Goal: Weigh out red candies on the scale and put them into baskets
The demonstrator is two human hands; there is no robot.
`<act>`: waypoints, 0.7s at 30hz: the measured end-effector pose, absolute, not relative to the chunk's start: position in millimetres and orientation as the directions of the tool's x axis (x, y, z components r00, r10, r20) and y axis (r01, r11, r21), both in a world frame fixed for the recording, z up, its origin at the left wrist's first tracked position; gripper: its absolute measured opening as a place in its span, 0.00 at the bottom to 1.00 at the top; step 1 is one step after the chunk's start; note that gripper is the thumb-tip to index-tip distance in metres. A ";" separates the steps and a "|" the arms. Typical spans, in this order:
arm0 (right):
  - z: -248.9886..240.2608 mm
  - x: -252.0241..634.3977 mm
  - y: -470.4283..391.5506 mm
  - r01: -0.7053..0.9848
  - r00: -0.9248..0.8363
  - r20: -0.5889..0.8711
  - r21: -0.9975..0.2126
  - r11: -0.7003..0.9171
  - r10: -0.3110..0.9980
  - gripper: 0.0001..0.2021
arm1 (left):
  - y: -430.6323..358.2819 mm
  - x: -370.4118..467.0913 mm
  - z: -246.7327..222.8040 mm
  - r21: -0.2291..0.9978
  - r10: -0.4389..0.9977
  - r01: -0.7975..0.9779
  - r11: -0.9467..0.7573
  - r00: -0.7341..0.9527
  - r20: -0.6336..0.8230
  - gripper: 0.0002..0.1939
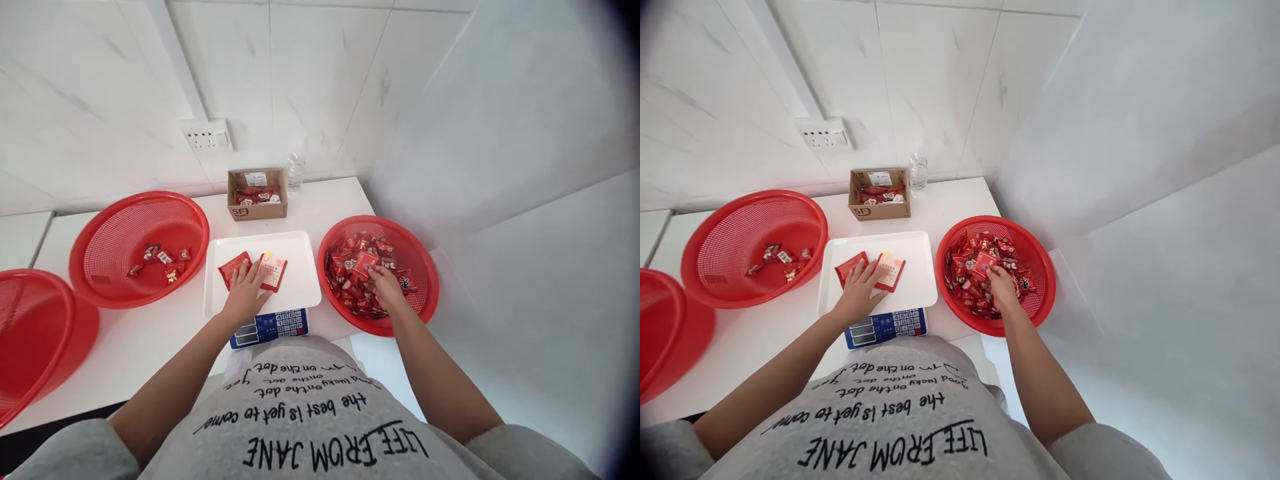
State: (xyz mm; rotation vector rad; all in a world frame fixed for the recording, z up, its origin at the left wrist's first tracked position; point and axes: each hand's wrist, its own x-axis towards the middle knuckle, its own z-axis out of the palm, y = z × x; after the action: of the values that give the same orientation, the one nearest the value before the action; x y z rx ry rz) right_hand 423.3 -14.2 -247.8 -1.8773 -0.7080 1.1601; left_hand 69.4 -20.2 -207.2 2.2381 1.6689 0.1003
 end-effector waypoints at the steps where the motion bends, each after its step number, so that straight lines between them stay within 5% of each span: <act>1: -242.3 420.0 -11.0 -0.039 0.440 -0.465 -0.864 -0.502 0.768 0.09 | -19.2 72.9 -207.7 0.295 0.934 0.922 -0.251 0.311 -0.175 0.26; 4: -228.1 409.1 -4.2 -0.199 0.464 -0.476 -0.878 -0.436 0.747 0.09 | -17.7 77.6 -209.4 0.243 0.926 0.936 -0.255 0.309 -0.216 0.27; 10: -212.7 392.5 -3.8 -0.226 0.395 -0.489 -0.872 -0.433 0.778 0.09 | -17.8 68.7 -210.6 0.250 0.927 0.925 -0.286 0.333 -0.171 0.27; 21: -191.5 331.9 6.0 0.039 0.182 -0.417 -0.902 -0.430 0.891 0.11 | -31.4 61.0 -207.2 0.261 0.951 0.944 -0.202 0.253 -0.176 0.25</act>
State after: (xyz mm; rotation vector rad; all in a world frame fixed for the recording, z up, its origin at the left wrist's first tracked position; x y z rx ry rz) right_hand 331.9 6.0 -191.5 -1.6619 -0.8957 1.3475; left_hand 61.0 -31.4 -207.2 2.2161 1.7472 0.0340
